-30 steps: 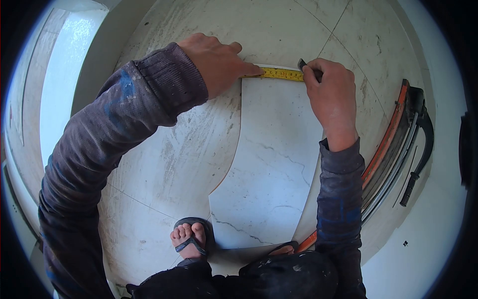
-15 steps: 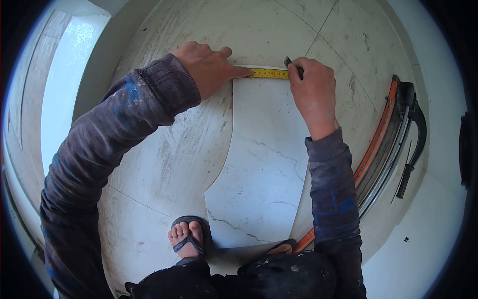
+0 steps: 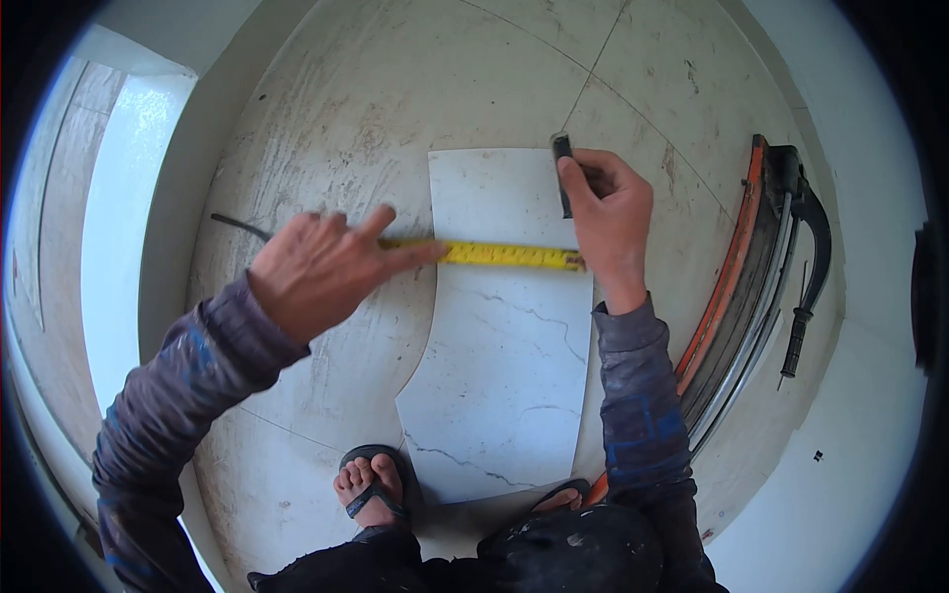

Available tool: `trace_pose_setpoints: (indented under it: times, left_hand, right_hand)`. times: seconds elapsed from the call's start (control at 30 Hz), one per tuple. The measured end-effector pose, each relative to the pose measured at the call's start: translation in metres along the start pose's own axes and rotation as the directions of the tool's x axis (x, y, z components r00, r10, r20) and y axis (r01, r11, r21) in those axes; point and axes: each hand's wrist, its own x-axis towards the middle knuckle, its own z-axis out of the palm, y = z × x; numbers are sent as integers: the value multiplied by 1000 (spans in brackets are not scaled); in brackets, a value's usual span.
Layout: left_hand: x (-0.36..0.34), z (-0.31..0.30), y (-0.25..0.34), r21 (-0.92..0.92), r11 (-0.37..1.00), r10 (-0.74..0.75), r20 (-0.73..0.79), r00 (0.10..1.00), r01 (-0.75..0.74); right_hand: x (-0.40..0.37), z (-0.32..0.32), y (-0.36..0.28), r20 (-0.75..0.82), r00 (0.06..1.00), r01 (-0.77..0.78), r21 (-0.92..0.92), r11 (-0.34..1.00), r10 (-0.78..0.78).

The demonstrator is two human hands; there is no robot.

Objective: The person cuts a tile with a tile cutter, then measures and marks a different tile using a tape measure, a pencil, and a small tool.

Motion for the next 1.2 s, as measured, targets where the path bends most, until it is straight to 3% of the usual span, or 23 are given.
trace_pose_setpoints:
  times: [0.1,0.17,0.27,1.2]
  left_hand:
    - [-25,-2,19,58,998,16,107,994,-22]
    - [-36,-1,26,-10,999,35,128,991,-34]
    - [-36,-1,34,-61,998,18,204,979,-6]
    - [-28,0,44,-49,999,-6,241,970,19]
  right_hand:
    - [-8,16,8,-4,1000,-9,-45,999,9]
    - [-9,25,11,-31,990,136,-101,986,-140]
    - [-9,30,14,-66,967,229,-188,955,-245]
    - [-13,37,17,-92,964,220,-243,945,-248]
